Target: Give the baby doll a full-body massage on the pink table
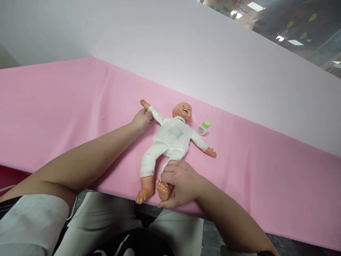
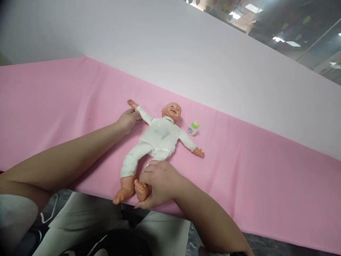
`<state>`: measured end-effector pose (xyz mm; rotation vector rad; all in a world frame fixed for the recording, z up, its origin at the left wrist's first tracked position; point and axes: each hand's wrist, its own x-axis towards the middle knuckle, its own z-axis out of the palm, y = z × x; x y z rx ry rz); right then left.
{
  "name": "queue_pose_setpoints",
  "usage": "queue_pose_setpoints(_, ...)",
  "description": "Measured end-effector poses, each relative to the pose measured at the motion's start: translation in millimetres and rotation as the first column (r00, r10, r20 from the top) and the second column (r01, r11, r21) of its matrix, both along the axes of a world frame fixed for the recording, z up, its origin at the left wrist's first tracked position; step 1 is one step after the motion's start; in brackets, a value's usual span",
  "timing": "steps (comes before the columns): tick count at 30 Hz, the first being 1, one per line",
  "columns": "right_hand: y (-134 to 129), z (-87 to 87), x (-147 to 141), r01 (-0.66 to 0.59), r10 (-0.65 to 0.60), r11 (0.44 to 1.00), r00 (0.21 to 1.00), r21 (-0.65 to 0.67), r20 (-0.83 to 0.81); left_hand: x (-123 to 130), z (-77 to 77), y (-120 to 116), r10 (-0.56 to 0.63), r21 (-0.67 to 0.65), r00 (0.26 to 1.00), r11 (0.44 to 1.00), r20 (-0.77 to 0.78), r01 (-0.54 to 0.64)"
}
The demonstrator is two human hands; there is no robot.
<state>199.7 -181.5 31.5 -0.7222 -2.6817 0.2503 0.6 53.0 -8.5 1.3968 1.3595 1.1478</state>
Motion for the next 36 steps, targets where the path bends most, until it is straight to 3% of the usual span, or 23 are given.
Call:
queue_pose_setpoints(3, 0, -2.2, -1, -0.04, 0.04, 0.999, 0.999, -0.007, 0.019, 0, 1.4, 1, 0.041, -0.092, 0.958, 0.996, 0.284, -0.015)
queue_pose_setpoints(6, 0, -5.8, 0, -0.053, 0.059, 0.997, 0.994, 0.064, -0.095, 4, 4.3, -11, -0.011, 0.106, 0.964, 0.994, 0.264, -0.018)
queue_pose_setpoints(9, -1, -6.0, 2, 0.0, 0.08, 0.969, 0.946, 0.247, -0.315, 10, 7.1, -27, -0.083, 0.363, 0.997, 0.929, 0.005, 0.075)
queue_pose_setpoints(11, -3, -1.8, 5, 0.095, 0.06, 0.931, 0.912, 0.354, -0.405, 15, 8.2, -35, -0.101, 0.471, 0.968, 0.859, -0.229, 0.201)
queue_pose_setpoints(13, -2, 4.2, 8, 0.204, -0.002, 0.884, 0.901, 0.42, -0.433, 18, 8.4, -40, -0.089, 0.53, 0.892, 0.776, -0.444, 0.341)
queue_pose_setpoints(16, 7, 9.3, 17, 0.375, -0.149, 0.811, 0.875, 0.449, -0.461, 21, 8.3, -42, -0.043, 0.523, 0.721, 0.658, -0.692, 0.541)
queue_pose_setpoints(18, 17, 7.3, 24, 0.49, -0.286, 0.775, 0.835, 0.398, -0.47, 21, 8.6, -43, -0.01, 0.474, 0.606, 0.613, -0.795, 0.632)
queue_pose_setpoints(20, 28, 2.7, 30, 0.574, -0.414, 0.757, 0.792, 0.313, -0.45, 21, 8.8, -43, 0.018, 0.437, 0.537, 0.604, -0.843, 0.666)
queue_pose_setpoints(22, 35, -1.2, 35, 0.607, -0.475, 0.753, 0.769, 0.254, -0.429, 21, 7.9, -43, 0.025, 0.43, 0.528, 0.615, -0.849, 0.661)
queue_pose_setpoints(24, 37, -2.1, 37, 0.594, -0.455, 0.764, 0.773, 0.252, -0.443, 21, 6.7, -43, 0.015, 0.443, 0.565, 0.638, -0.825, 0.63)
queue_pose_setpoints(31, 20, 7.3, 27, 0.423, -0.211, 0.808, 0.857, 0.411, -0.47, 15, 10.6, -37, -0.018, 0.47, 0.846, 0.825, -0.533, 0.314)
queue_pose_setpoints(33, 15, 6.6, 23, 0.312, -0.134, 0.866, 0.897, 0.391, -0.421, 12, 9.3, -30, -0.022, 0.402, 0.92, 0.895, -0.392, 0.193)
queue_pose_setpoints(36, 8, 1.7, 12, 0.108, -0.043, 0.964, 0.965, 0.242, -0.26, 5, 2.4, -12, 0.072, 0.221, 0.981, 0.975, -0.182, -0.03)
